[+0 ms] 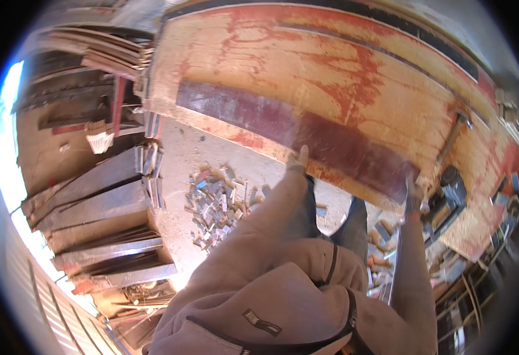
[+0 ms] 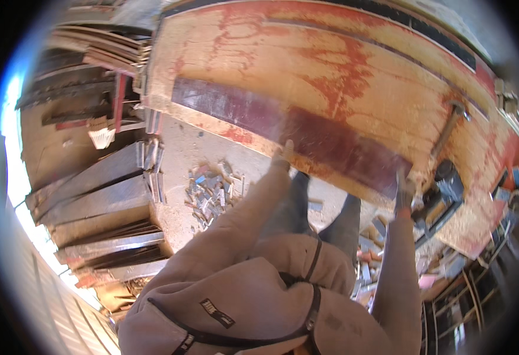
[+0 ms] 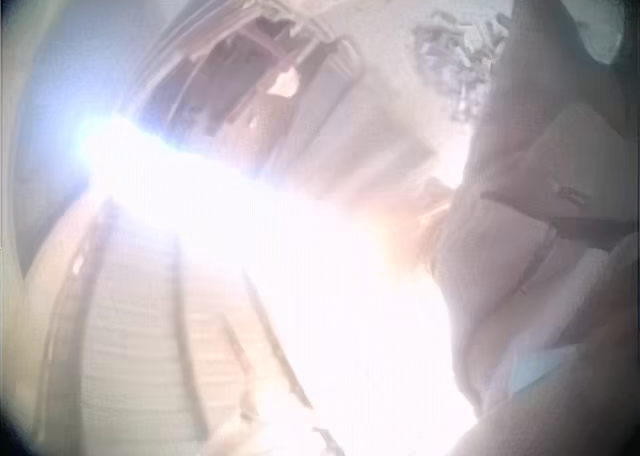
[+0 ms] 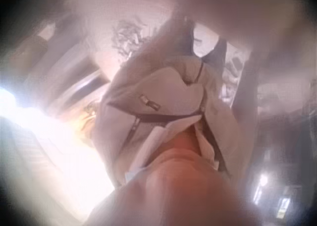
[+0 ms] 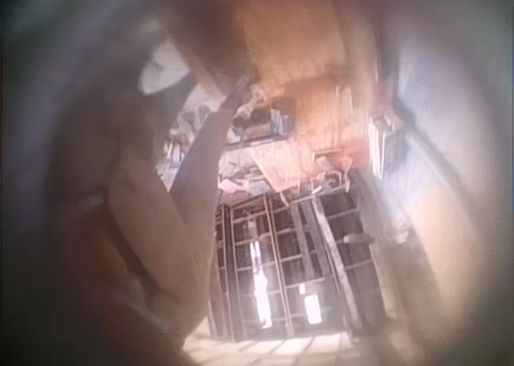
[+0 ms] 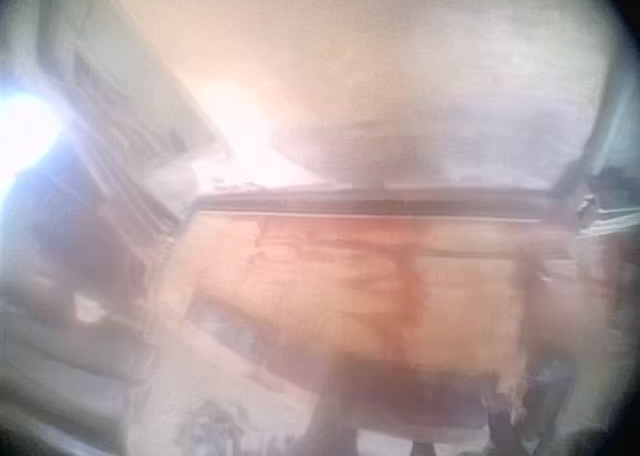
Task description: The person positions thin wooden planks onto a curved wooden frame and secures them with a pneumatic nail gun. They repeatedly pick up planks, align them along the curve, and drive nails to fasten them in place.
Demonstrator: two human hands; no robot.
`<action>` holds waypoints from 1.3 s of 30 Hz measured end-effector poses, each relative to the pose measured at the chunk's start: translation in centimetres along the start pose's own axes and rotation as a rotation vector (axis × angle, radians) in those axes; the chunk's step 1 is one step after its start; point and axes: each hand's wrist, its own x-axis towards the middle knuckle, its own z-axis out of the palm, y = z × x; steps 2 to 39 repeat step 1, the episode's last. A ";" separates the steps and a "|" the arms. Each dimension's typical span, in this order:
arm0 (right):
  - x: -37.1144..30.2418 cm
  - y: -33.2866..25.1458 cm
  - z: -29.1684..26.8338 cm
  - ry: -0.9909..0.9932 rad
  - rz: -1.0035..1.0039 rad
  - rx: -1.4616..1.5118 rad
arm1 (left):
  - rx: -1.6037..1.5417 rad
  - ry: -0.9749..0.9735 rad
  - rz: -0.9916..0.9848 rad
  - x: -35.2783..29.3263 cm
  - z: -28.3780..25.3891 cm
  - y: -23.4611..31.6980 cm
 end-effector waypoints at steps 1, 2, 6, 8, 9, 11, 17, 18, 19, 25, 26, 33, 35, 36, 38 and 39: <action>-2.9 -1.3 1.3 0.041 0.022 -0.093 | -0.033 0.061 0.059 0.6 -0.2 0.5; -2.9 -1.3 1.3 0.041 0.022 -0.093 | -0.033 0.061 0.059 0.6 -0.2 0.5; -2.9 -1.3 1.3 0.041 0.022 -0.093 | -0.033 0.061 0.059 0.6 -0.2 0.5; -2.9 -1.3 1.3 0.041 0.022 -0.093 | -0.033 0.061 0.059 0.6 -0.2 0.5; -2.9 -1.3 1.3 0.041 0.022 -0.093 | -0.033 0.061 0.059 0.6 -0.2 0.5; -2.9 -1.3 1.3 0.041 0.022 -0.093 | -0.033 0.061 0.059 0.6 -0.2 0.5; -2.9 -1.3 1.3 0.041 0.022 -0.093 | -0.033 0.061 0.059 0.6 -0.2 0.5; -2.9 -1.3 1.3 0.041 0.022 -0.093 | -0.033 0.061 0.059 0.6 -0.2 0.5; -2.9 -1.3 1.3 0.041 0.022 -0.093 | -0.033 0.061 0.059 0.6 -0.2 0.5; -2.9 -1.3 1.3 0.041 0.022 -0.093 | -0.033 0.061 0.059 0.6 -0.2 0.5; -2.9 -1.3 1.3 0.041 0.022 -0.093 | -0.033 0.061 0.059 0.6 -0.2 0.5; -2.9 -1.3 1.3 0.041 0.022 -0.093 | -0.033 0.061 0.059 0.6 -0.2 0.5; -2.9 -1.3 1.3 0.041 0.022 -0.093 | -0.033 0.061 0.059 0.6 -0.2 0.5; -2.9 -1.3 1.3 0.041 0.022 -0.093 | -0.033 0.061 0.059 0.6 -0.2 0.5; -2.9 -1.3 1.3 0.041 0.022 -0.093 | -0.033 0.061 0.059 0.6 -0.2 0.5; -2.9 -1.3 1.3 0.041 0.022 -0.093 | -0.033 0.061 0.059 0.6 -0.2 0.5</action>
